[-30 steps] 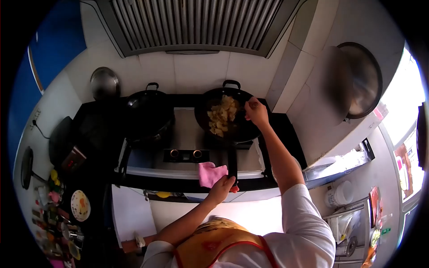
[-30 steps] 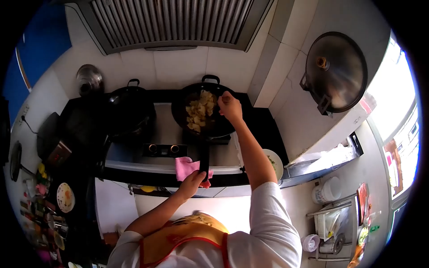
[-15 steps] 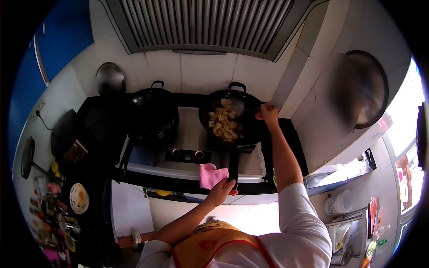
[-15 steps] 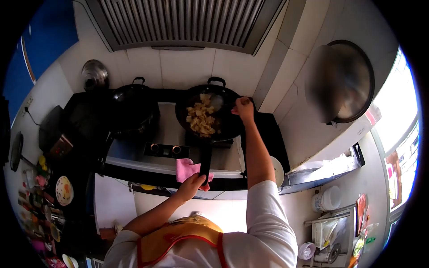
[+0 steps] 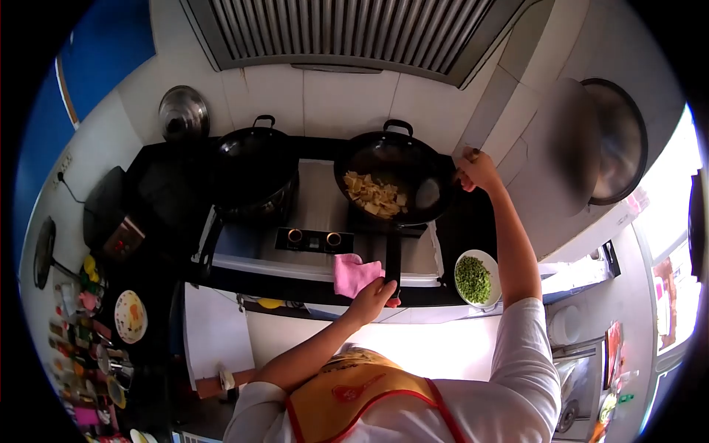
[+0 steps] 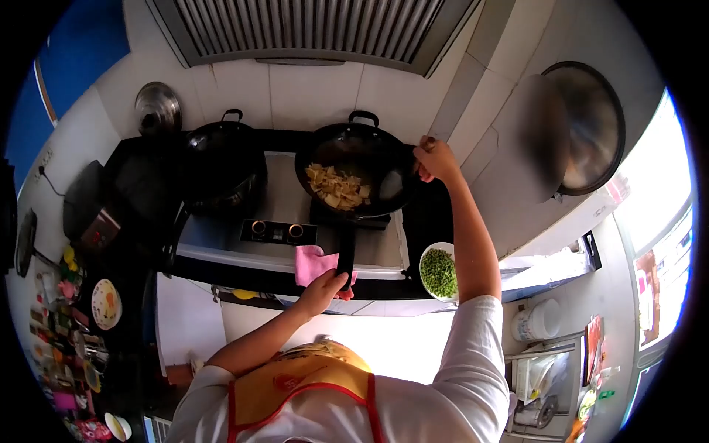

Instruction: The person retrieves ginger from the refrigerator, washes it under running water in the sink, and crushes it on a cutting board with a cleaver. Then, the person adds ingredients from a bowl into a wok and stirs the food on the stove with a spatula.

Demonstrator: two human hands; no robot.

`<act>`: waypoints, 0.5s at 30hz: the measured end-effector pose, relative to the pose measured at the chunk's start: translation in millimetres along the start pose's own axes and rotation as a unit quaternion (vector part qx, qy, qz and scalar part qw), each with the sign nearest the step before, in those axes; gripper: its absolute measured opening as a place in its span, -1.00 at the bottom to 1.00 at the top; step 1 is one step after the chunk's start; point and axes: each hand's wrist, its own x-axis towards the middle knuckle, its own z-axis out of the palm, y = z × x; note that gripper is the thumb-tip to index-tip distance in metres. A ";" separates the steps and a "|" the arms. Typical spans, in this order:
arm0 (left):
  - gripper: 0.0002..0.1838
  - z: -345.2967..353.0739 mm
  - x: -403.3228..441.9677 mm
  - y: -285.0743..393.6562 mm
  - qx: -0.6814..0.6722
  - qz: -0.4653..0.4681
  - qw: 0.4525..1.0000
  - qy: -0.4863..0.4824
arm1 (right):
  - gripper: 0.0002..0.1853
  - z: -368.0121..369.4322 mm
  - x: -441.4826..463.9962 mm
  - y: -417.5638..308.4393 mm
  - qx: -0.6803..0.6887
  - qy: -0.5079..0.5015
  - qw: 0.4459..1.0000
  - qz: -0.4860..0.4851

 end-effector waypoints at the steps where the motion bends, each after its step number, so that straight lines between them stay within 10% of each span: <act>1: -0.65 0.0 1.0 -0.9 -0.014 0.003 1.000 -0.005 | -0.81 -2.9 0.4 3.4 0.042 -0.011 0.998 0.036; 11: -0.68 3.0 2.3 -1.4 -0.034 0.014 0.999 0.000 | -0.81 116.8 7.5 1.8 0.382 0.131 0.913 0.058; 15: -0.68 2.8 0.2 3.5 -0.028 0.006 1.000 0.003 | -0.79 113.8 2.4 -27.5 0.154 0.119 0.980 -0.048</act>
